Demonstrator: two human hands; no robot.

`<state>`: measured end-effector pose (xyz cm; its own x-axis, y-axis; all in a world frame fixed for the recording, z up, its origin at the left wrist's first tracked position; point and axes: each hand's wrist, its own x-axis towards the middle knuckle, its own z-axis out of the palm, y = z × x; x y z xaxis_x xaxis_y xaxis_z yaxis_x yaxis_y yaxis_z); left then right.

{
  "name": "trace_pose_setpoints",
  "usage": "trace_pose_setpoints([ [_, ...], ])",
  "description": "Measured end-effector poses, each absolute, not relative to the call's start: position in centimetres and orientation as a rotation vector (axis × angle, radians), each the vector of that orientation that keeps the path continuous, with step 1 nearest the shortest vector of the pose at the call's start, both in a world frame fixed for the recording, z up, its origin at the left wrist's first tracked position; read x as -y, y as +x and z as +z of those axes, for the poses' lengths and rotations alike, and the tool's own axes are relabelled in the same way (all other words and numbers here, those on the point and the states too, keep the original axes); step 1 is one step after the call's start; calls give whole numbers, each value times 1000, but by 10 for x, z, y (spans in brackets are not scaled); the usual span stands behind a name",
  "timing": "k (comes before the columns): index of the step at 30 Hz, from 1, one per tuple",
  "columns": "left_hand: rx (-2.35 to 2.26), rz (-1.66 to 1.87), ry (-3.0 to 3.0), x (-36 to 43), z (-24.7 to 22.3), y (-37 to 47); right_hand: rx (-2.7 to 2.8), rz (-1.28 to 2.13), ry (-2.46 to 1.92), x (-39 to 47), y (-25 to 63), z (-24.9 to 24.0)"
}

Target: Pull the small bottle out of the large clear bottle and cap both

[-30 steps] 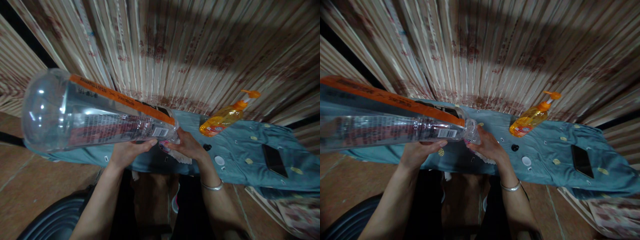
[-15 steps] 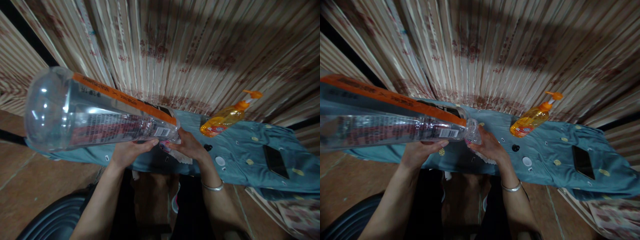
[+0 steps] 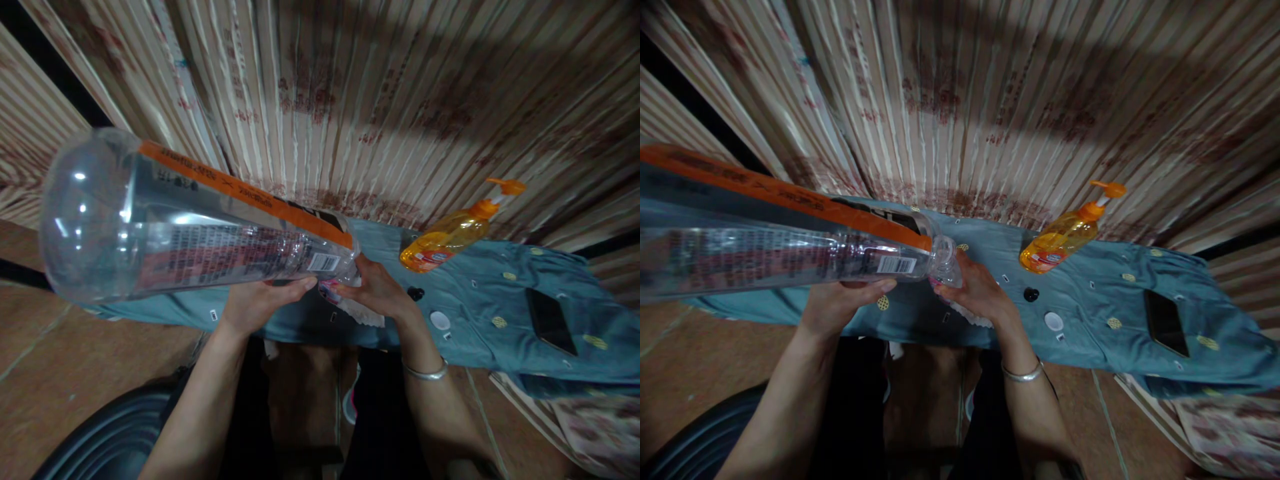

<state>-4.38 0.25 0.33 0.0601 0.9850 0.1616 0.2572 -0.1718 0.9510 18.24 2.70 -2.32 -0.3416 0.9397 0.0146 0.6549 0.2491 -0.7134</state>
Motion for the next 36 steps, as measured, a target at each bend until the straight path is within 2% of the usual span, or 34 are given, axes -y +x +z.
trace_pose_setpoints([
  [36, -1256, 1221, 1571, -5, -5, -46, 2090, 850, -1528, -28, 180, -22],
])
